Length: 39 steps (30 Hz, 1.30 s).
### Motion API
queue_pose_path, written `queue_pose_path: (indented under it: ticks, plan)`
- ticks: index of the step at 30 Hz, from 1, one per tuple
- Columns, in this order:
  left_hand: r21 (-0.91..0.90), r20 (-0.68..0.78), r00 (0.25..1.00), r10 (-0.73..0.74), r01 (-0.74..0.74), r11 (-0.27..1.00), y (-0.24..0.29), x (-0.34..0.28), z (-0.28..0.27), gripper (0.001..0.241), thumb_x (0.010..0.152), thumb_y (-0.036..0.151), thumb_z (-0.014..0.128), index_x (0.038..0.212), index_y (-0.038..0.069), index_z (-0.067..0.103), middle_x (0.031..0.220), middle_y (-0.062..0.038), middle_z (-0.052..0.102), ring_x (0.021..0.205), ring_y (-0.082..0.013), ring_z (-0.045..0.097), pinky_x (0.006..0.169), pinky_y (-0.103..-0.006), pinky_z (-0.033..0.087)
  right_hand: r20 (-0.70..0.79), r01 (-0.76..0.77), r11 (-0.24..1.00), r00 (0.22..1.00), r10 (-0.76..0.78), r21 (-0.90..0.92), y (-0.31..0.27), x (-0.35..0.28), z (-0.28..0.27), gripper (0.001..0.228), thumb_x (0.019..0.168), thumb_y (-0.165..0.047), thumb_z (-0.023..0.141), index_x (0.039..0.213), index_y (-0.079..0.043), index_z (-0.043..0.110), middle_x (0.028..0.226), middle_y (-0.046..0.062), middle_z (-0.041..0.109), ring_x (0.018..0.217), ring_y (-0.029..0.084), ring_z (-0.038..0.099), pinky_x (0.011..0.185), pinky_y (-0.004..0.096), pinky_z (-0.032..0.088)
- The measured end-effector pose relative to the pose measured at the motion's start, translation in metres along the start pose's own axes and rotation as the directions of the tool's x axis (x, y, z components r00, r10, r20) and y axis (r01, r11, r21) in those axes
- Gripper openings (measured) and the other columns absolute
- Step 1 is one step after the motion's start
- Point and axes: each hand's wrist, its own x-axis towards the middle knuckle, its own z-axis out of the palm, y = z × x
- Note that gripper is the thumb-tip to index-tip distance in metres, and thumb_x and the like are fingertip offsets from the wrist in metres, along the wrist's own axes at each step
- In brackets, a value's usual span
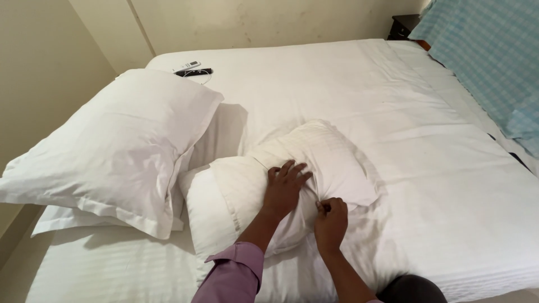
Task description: The person inserts a pillow into a white pillowcase on a bed. They align the pillow, tuck the corners, smooth the case, and adjust the edges to fit the pillow fully. The person then places the finished pillow next to another pillow on the bed.
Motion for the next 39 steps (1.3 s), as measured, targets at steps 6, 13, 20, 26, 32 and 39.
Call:
queue_pose_path:
  ticks: [6, 13, 20, 26, 32, 39]
  plan:
    - [-0.126, -0.045, 0.997, -0.068, 0.062, 0.990, 0.004, 0.004, -0.012, 0.025, 0.090, 0.018, 0.065, 0.112, 0.022, 0.077, 0.134, 0.005, 0.063, 0.134, -0.0216, 0.048, 0.109, -0.0483, 0.031, 0.041, 0.018, 1.000, 0.999, -0.018, 0.005, -0.002, -0.005, 0.005, 0.015, 0.088, -0.010, 0.072, 0.083, -0.001, 0.062, 0.089, 0.011, 0.063, 0.088, 0.031, 0.059, 0.078, 0.042, 0.048]
    - [-0.218, -0.074, 0.986, -0.146, 0.127, 0.968, 0.006, 0.007, -0.018, 0.014, 0.086, 0.015, 0.071, 0.097, 0.019, 0.079, 0.117, 0.005, 0.067, 0.119, -0.0221, 0.054, 0.102, -0.0471, 0.037, -0.149, 0.209, 0.969, 0.962, -0.227, -0.128, 0.005, 0.019, 0.001, 0.017, 0.093, -0.016, 0.067, 0.106, -0.005, 0.069, 0.105, 0.013, 0.064, 0.099, 0.035, 0.056, 0.088, 0.048, 0.043]
    - [-0.322, -0.109, 0.977, -0.181, 0.138, 0.937, 0.006, 0.002, -0.023, 0.013, 0.087, 0.007, 0.065, 0.098, 0.012, 0.069, 0.110, -0.001, 0.064, 0.115, -0.0261, 0.054, 0.099, -0.0471, 0.039, -0.004, 0.243, 0.930, 0.967, -0.254, -0.275, -0.005, 0.115, 0.020, 0.030, 0.094, -0.029, 0.071, 0.117, -0.011, 0.072, 0.115, 0.011, 0.063, 0.111, 0.034, 0.054, 0.092, 0.049, 0.044]
    - [-0.360, -0.115, 0.974, -0.196, 0.143, 0.922, 0.004, 0.000, -0.017, 0.007, 0.090, 0.008, 0.061, 0.096, 0.009, 0.064, 0.106, -0.006, 0.062, 0.112, -0.0299, 0.052, 0.099, -0.0483, 0.038, 0.283, 0.316, 0.809, 0.939, -0.193, -0.496, -0.014, 0.139, 0.038, 0.035, 0.090, -0.040, 0.071, 0.107, -0.010, 0.073, 0.112, 0.006, 0.063, 0.110, 0.028, 0.054, 0.087, 0.046, 0.045]
    - [-0.385, -0.160, 0.976, -0.146, 0.075, 0.920, 0.008, -0.008, -0.021, 0.008, 0.091, 0.006, 0.058, 0.097, 0.006, 0.063, 0.104, -0.009, 0.061, 0.109, -0.0314, 0.053, 0.097, -0.0470, 0.038, 0.342, 0.309, 0.766, 0.932, -0.124, -0.564, 0.001, 0.143, 0.061, 0.014, 0.095, -0.025, 0.066, 0.097, -0.013, 0.072, 0.110, 0.003, 0.063, 0.111, 0.026, 0.056, 0.086, 0.044, 0.045]
    - [-0.237, -0.248, 0.967, 0.064, -0.124, 0.964, 0.013, -0.017, -0.025, 0.019, 0.080, 0.004, 0.061, 0.098, 0.005, 0.064, 0.102, -0.010, 0.059, 0.106, -0.0309, 0.053, 0.097, -0.0455, 0.039, 0.384, 0.296, 0.857, 0.915, -0.128, -0.421, -0.028, 0.162, 0.056, 0.034, 0.099, -0.042, 0.063, 0.108, -0.010, 0.065, 0.106, 0.006, 0.067, 0.104, 0.028, 0.061, 0.079, 0.045, 0.050]
